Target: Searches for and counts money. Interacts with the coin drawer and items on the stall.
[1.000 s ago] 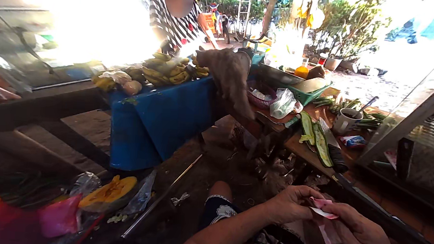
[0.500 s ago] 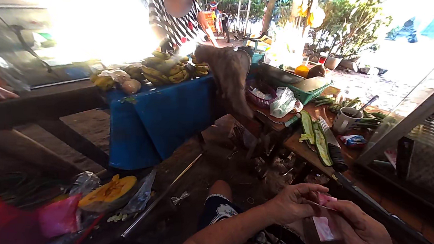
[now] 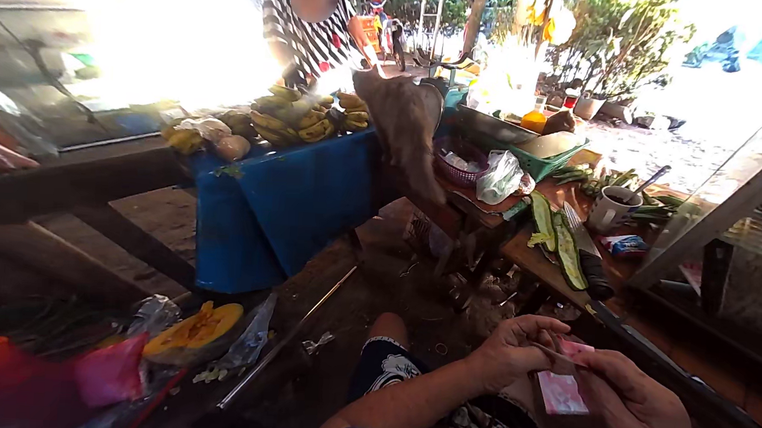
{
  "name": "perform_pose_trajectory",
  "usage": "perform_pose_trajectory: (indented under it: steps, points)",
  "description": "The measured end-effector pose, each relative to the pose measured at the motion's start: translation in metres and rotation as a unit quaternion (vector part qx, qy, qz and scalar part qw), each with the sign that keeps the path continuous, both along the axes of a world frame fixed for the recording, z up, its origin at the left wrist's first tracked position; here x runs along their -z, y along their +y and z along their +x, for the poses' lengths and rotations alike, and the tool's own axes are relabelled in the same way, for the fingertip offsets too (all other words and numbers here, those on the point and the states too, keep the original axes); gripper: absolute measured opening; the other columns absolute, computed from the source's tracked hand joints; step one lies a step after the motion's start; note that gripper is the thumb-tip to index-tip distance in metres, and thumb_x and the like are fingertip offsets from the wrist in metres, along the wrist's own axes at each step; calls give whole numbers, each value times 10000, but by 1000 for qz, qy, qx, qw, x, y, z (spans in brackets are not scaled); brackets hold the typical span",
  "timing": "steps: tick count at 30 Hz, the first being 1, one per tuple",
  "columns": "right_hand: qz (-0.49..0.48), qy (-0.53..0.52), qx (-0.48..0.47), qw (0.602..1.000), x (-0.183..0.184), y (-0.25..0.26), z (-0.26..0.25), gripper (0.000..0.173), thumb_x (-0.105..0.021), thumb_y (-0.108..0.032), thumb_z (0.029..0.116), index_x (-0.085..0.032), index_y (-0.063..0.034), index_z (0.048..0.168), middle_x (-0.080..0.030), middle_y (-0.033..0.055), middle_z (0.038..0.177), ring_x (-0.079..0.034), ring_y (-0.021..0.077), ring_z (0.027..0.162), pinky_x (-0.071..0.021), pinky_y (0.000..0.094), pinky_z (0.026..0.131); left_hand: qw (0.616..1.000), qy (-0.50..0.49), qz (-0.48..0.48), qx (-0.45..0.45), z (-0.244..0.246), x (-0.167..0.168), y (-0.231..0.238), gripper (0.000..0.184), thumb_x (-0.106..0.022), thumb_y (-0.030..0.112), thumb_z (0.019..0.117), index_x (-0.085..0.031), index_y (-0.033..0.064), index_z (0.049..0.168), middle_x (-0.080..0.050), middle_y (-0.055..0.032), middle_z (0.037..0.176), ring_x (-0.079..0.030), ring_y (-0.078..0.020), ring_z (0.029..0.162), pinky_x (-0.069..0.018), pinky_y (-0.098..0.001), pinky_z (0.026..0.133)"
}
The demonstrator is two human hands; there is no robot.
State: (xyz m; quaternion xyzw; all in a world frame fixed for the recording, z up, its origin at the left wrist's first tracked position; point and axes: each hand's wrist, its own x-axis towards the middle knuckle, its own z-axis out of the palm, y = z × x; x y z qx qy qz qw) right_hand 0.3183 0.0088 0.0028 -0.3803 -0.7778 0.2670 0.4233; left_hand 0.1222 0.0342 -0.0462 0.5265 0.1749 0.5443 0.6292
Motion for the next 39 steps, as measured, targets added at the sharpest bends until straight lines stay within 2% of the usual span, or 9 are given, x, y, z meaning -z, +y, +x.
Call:
perform_pose_trajectory:
  steps: [6,10,16,21,26,29,31,35,39]
  points:
    - [-11,-17,17,1000,-4,0,1,156,-608,-44,946,-735,30,998,-700,100,968,-659,19,892,-551,142,809,999,15,15,-28,1,-1,-2,397,-549,-94,901,-579,-52,1295,-645,23,966,-631,-34,822,-548,-226,751]
    - [-7,-34,26,999,-4,-1,1,186,-611,-109,981,-723,40,974,-689,102,909,-646,27,809,-544,149,748,999,26,35,-31,2,-2,-4,365,-571,-86,950,-550,-75,1314,-677,-5,1032,-646,-22,881,-551,-223,815]
    - [-1,-35,21,999,-4,0,1,258,-580,-169,1020,-709,20,902,-680,76,846,-627,-3,769,-524,129,712,996,20,54,-73,3,-2,-3,77,-571,15,1011,-606,15,1079,-670,45,901,-630,2,802,-535,-202,752]
    - [-9,-22,18,1000,-2,2,1,262,-584,-188,1020,-692,6,881,-651,50,796,-608,8,710,-522,150,659,975,67,126,-171,3,1,2,121,-633,103,1004,-672,-11,1001,-598,-39,1056,-584,-56,1000,-514,-211,875]
    - [5,29,50,998,-5,0,0,192,-658,-127,958,-729,28,1046,-700,84,1037,-659,8,947,-558,147,839,964,87,152,-198,2,-2,2,129,-659,116,982,-692,-7,964,-581,-99,1186,-526,-108,1181,-444,-252,1027]
    - [-3,53,32,998,-6,-1,0,220,-698,-151,940,-727,21,1074,-698,73,1084,-648,-3,994,-548,144,866,963,91,165,-193,2,1,2,146,-674,169,980,-688,25,958,-555,-102,1243,-488,-110,1239,-411,-258,1063]
    - [-33,83,-4,996,-3,-2,-2,202,-722,-164,929,-726,-34,1084,-709,15,1096,-666,2,999,-575,171,870,961,90,175,-194,3,2,2,161,-679,207,987,-687,47,967,-542,-99,1257,-486,-106,1233,-415,-254,1056]
    - [-134,113,-34,984,0,-7,-8,157,-733,-112,907,-727,-45,1049,-733,-25,971,-700,18,827,-616,213,758,958,70,181,-212,8,2,0,134,-660,217,1003,-678,84,996,-531,-76,1277,-473,-92,1255,-410,-248,1065]
    - [-201,13,-44,979,6,-8,-9,103,-722,-143,895,-733,-54,946,-732,-36,828,-677,-23,745,-581,185,706,954,64,169,-237,8,1,2,172,-640,264,1018,-685,98,1015,-558,-54,1259,-476,-97,1256,-402,-268,1075]
